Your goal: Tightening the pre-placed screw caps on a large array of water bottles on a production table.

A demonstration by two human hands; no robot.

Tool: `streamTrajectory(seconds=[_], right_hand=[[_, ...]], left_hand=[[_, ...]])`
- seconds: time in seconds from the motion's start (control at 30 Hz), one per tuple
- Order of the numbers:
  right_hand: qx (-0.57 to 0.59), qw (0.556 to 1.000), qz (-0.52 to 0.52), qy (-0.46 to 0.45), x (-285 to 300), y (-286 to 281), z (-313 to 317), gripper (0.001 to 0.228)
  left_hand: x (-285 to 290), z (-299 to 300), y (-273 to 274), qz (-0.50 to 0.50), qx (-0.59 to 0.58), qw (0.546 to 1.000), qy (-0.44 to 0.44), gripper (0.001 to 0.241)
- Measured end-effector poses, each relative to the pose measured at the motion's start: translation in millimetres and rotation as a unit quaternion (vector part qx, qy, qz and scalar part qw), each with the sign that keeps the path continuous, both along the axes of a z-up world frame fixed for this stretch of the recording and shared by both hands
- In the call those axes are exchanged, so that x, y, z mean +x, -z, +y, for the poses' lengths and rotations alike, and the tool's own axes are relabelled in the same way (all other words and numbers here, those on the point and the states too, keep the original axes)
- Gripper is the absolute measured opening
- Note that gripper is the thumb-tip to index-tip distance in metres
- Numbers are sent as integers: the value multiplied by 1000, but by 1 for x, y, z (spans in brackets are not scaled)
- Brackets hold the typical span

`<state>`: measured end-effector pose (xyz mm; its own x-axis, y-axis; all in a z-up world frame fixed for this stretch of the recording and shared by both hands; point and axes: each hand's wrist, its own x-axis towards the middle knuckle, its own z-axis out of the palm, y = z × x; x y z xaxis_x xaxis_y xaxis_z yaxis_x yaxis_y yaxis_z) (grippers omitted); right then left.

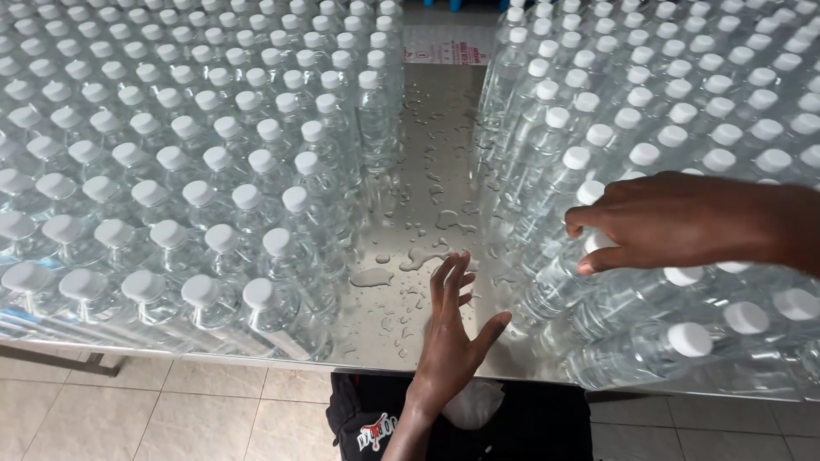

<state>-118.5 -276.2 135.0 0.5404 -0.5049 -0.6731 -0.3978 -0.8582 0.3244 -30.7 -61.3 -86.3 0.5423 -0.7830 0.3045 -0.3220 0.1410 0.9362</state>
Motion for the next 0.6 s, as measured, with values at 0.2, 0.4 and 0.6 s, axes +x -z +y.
streamTrajectory(seconds=[0.2,0.4,0.6], right_hand=[[4,993,-61,-100,-20,39,-18,45],[64,972,-206,-89,-17,42,-1,30],[265,931,-198,-154,18,7,2,40]], left_hand=[[-19,-11,1,3,11,999,41,84],[-28,-26,13,-64,-32,997,35,104],[-27,-8,-32,87,61,991,77,109]])
